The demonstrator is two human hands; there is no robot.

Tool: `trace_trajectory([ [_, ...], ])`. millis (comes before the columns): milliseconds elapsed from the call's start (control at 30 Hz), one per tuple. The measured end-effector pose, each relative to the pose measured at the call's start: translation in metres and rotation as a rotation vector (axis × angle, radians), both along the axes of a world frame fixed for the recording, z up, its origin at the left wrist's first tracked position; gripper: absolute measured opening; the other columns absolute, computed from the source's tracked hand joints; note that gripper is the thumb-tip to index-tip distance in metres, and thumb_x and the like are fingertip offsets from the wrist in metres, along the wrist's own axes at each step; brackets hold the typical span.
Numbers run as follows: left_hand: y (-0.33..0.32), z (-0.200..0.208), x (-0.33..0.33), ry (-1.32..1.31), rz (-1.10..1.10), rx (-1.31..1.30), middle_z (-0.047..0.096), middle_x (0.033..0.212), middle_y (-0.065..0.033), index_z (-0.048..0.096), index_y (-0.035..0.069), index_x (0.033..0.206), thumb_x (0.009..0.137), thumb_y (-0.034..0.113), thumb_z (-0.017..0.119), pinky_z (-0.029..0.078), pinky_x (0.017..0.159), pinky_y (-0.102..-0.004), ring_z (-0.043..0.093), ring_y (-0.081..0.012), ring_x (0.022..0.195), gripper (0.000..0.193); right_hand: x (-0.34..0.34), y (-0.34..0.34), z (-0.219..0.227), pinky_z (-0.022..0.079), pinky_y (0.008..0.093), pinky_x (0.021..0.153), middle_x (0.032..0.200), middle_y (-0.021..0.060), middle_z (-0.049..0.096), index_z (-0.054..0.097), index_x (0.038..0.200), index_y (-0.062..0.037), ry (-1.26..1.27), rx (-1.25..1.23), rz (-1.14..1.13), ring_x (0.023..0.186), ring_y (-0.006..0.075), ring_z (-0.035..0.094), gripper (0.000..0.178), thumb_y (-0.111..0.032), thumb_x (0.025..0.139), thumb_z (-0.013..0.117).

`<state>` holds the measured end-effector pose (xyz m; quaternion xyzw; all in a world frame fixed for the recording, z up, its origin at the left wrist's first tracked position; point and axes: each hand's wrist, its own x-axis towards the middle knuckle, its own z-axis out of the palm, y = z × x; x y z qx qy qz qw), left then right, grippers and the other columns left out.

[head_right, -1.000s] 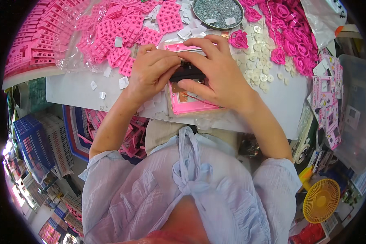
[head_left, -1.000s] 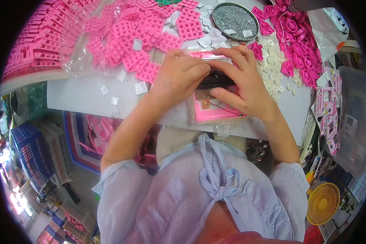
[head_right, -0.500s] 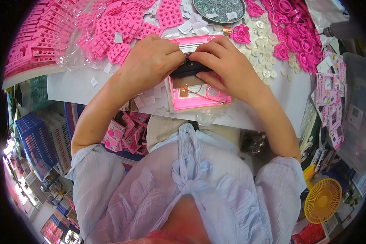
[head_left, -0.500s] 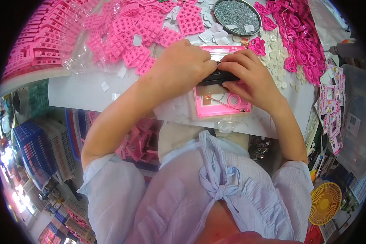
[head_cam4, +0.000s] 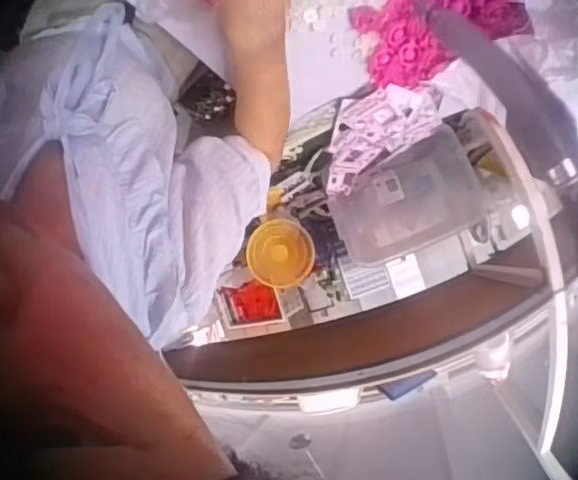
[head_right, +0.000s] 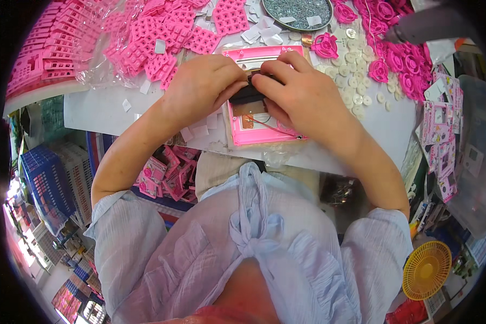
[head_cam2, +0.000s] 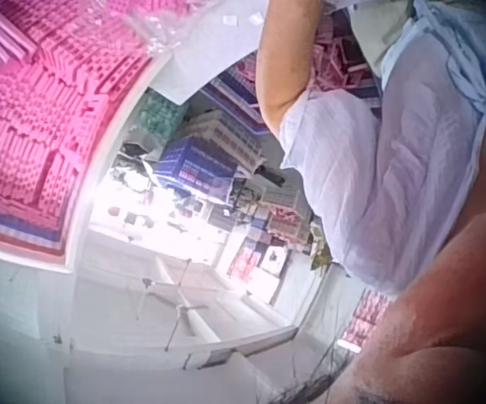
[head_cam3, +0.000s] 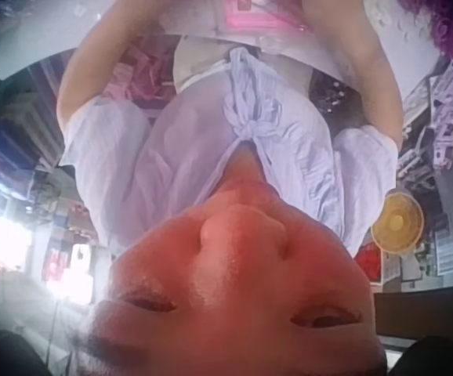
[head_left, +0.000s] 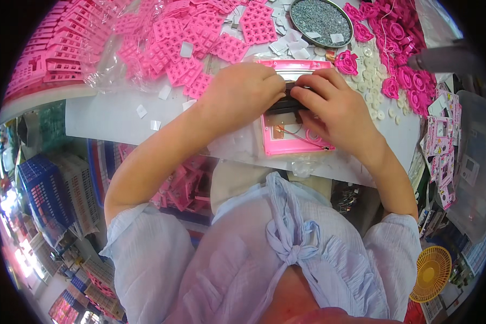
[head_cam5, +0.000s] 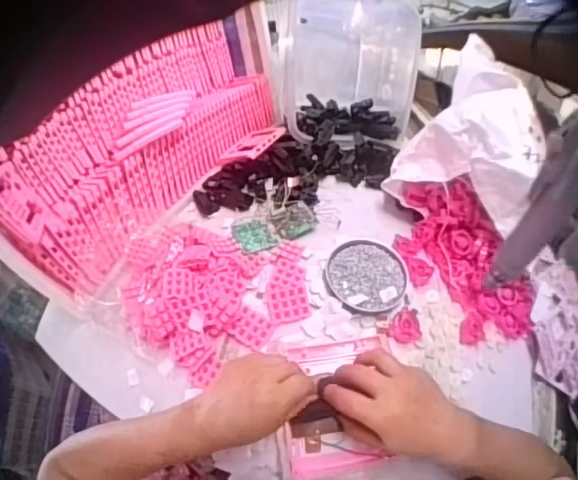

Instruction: Assembling a pink toy piggy bank by installing electronic components and attaching decorative parts.

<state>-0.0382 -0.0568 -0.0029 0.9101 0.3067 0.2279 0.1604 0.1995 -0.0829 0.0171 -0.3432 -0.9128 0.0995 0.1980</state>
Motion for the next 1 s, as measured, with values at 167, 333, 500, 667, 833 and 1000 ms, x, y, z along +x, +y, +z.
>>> trace_trajectory([
  [167, 0.008, 0.011, 0.007, -0.097, 0.143, -0.531, 0.070, 0.078, -0.0114, 0.072, 0.000, 0.092, 0.085, 0.014, 0.073, 0.051, 0.063, -0.0329, 0.066, -0.0201, 0.068, 0.016, -0.014, -0.013, 0.015, 0.057, 0.0329, 0.069, 0.098, 0.0042, 0.062, 0.068, 0.102, -0.0074, -0.196, 0.146, -0.077, 0.097, 0.0242, 0.060, 0.029, -0.016, 0.074, 0.070],
  [333, 0.015, 0.009, 0.007, -0.109, 0.133, -0.641, 0.070, 0.073, -0.0088, 0.073, -0.002, 0.090, 0.085, 0.014, 0.073, 0.050, 0.061, -0.0300, 0.063, -0.0116, 0.066, 0.017, -0.016, -0.012, 0.020, 0.056, 0.0293, 0.064, 0.094, 0.0040, 0.061, 0.068, 0.096, -0.0027, -0.223, 0.162, -0.048, 0.093, 0.0227, 0.058, 0.025, -0.013, 0.073, 0.067],
  [500, 0.022, 0.008, 0.011, -0.059, 0.164, -0.796, 0.068, 0.072, -0.0056, 0.073, -0.002, 0.091, 0.084, 0.015, 0.074, 0.048, 0.060, -0.0280, 0.060, -0.0092, 0.065, 0.018, -0.011, -0.014, 0.014, 0.056, 0.0273, 0.062, 0.093, 0.0050, 0.060, 0.069, 0.094, -0.0020, -0.174, 0.231, -0.015, 0.093, 0.0215, 0.056, 0.024, -0.013, 0.073, 0.068],
  [667, 0.023, 0.016, 0.014, 0.002, 0.209, -0.847, 0.068, 0.073, -0.0049, 0.073, -0.001, 0.088, 0.083, 0.016, 0.075, 0.048, 0.060, -0.0291, 0.060, -0.0103, 0.066, 0.018, -0.023, -0.024, 0.026, 0.057, 0.0314, 0.065, 0.095, 0.0072, 0.060, 0.069, 0.095, -0.0009, -0.408, 0.213, -0.038, 0.091, 0.0205, 0.055, 0.027, -0.018, 0.073, 0.070],
  [833, 0.021, 0.020, 0.019, 0.036, 0.178, -0.655, 0.070, 0.075, -0.0089, 0.072, -0.001, 0.088, 0.083, 0.019, 0.073, 0.050, 0.062, -0.0330, 0.063, -0.0162, 0.065, 0.021, -0.023, -0.022, 0.031, 0.055, 0.0375, 0.069, 0.097, 0.0074, 0.061, 0.068, 0.100, 0.0000, -0.416, 0.063, -0.047, 0.093, 0.0237, 0.057, 0.030, -0.020, 0.077, 0.071],
  [1000, 0.009, 0.013, 0.007, -0.047, 0.196, -0.367, 0.071, 0.077, -0.0113, 0.073, 0.000, 0.090, 0.085, 0.022, 0.072, 0.051, 0.064, -0.0351, 0.067, -0.0199, 0.067, 0.022, 0.035, 0.011, 0.061, 0.055, 0.0422, 0.087, 0.117, 0.0152, 0.066, 0.064, 0.121, 0.0027, 0.161, 0.230, -0.034, 0.111, 0.0299, 0.062, 0.043, -0.026, 0.089, 0.064],
])
